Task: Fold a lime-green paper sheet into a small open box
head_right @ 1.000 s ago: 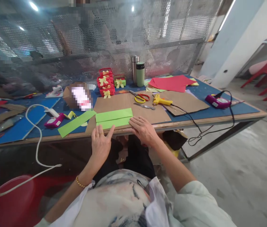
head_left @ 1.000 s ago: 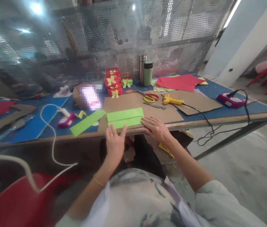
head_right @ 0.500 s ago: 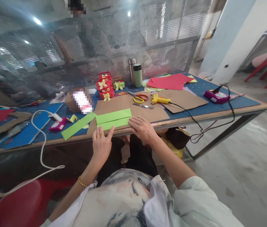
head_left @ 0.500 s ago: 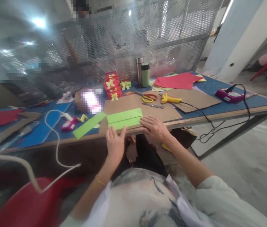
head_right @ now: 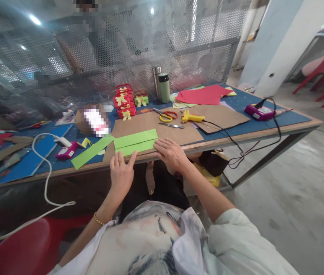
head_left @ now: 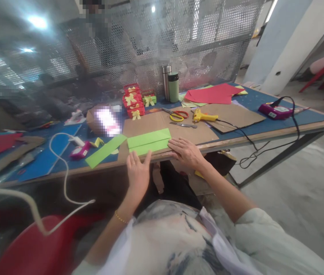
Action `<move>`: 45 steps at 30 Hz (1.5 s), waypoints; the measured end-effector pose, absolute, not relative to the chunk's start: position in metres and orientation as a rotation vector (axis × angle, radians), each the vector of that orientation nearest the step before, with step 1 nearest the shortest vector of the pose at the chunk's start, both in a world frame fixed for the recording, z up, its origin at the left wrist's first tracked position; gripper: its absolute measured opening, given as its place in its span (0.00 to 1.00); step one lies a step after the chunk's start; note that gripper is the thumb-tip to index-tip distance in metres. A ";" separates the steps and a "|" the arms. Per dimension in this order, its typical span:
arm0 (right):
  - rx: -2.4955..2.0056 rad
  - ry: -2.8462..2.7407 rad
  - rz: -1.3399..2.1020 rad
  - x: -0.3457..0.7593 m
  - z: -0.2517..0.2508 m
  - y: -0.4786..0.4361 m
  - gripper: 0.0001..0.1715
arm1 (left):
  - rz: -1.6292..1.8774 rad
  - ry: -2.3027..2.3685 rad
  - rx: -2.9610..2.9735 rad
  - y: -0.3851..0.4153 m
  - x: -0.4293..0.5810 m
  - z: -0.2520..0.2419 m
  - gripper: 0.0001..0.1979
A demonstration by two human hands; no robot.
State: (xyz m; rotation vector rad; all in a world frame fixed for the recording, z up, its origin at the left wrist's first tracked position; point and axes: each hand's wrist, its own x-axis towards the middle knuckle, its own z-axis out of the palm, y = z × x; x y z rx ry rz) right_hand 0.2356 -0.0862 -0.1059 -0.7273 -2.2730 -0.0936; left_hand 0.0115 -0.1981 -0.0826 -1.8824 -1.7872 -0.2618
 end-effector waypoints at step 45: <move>-1.298 -2.659 0.608 0.168 -0.013 -0.064 0.22 | -0.484 -1.921 -1.890 -0.197 0.018 -0.094 0.30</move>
